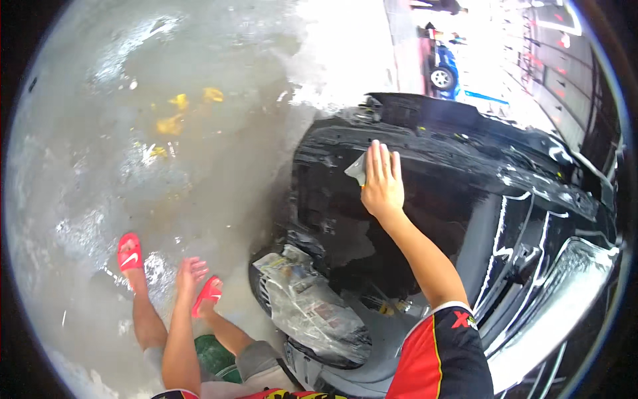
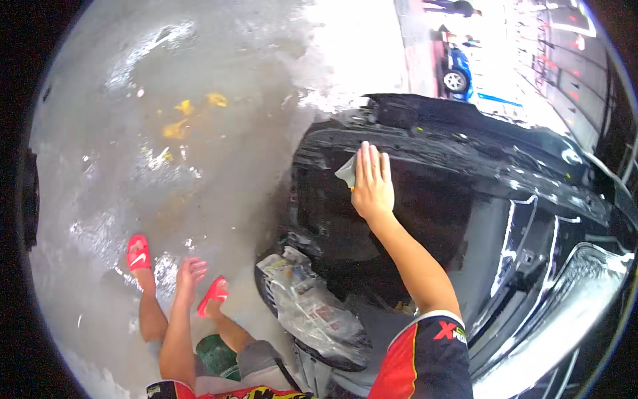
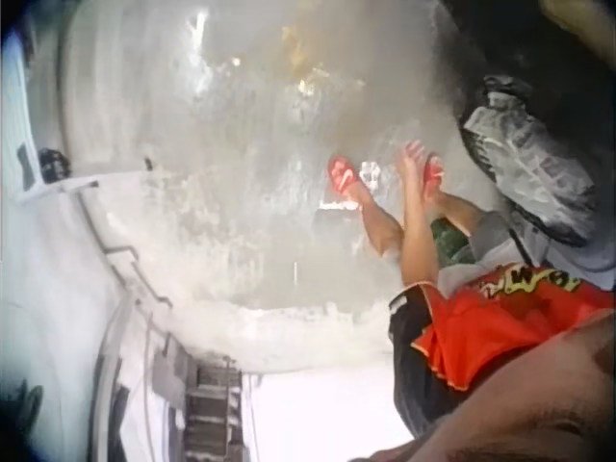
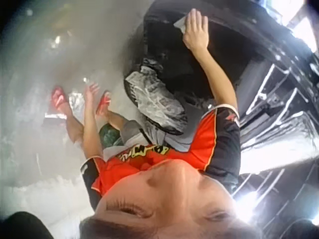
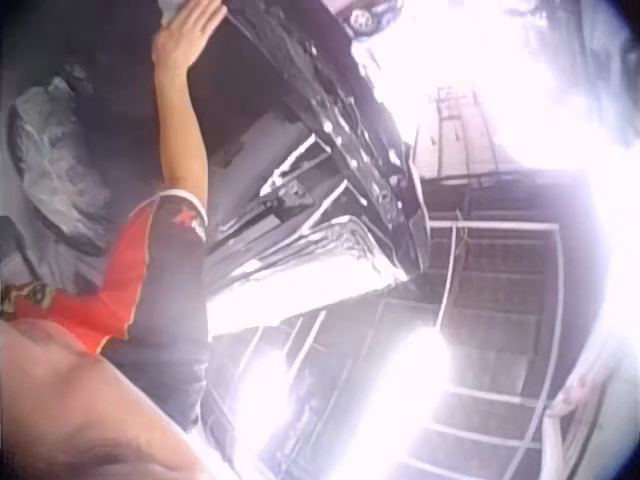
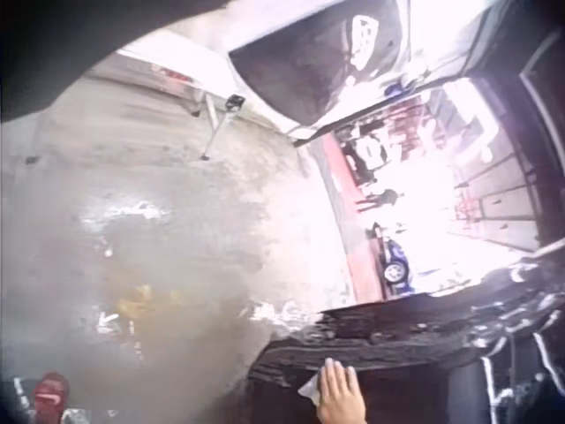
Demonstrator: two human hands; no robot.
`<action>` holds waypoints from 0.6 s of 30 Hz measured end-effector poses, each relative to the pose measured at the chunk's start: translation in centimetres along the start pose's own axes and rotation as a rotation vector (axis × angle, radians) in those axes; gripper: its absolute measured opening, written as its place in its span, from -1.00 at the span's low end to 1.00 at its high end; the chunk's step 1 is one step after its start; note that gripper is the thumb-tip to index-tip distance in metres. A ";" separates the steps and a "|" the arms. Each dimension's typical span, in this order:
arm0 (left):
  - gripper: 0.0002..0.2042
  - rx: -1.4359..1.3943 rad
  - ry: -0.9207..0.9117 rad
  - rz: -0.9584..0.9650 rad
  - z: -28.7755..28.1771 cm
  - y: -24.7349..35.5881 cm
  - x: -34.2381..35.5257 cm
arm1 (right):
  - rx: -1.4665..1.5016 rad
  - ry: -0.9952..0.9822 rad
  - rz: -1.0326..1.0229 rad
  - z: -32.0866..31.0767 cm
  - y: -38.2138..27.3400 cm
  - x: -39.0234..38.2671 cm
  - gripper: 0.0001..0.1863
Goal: The recorder is wet sanding the rear panel of a black vehicle using a sanding block and water from a bucket.
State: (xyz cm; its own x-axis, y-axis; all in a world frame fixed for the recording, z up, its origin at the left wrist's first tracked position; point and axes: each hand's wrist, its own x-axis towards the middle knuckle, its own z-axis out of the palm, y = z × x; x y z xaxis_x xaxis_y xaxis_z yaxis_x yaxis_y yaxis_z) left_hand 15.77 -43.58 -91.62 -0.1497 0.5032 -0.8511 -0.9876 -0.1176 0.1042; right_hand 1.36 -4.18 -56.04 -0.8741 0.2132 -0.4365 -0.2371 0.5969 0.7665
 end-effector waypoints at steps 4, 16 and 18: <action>-0.47 0.025 0.017 0.005 -0.1 1.6 -0.4 | 0.024 -0.121 -0.178 3.1 -4.1 2.0 -0.14; -0.56 0.305 -0.032 0.000 -1.9 -4.0 2.1 | 0.094 -0.023 -0.095 -1.8 4.0 -2.7 -0.21; -0.56 0.297 0.147 0.151 -8.7 -4.7 1.6 | 0.229 0.051 0.077 -8.7 9.8 -4.5 -0.20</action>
State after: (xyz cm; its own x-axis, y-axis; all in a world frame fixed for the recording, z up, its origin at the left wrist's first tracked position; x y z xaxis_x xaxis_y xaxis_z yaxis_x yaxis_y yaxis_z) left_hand 20.62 -49.72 -97.96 -0.3078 0.3682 -0.8773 -0.9289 0.0834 0.3609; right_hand -0.78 -6.03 -42.44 -0.9074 0.2290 -0.3525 -0.0719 0.7416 0.6670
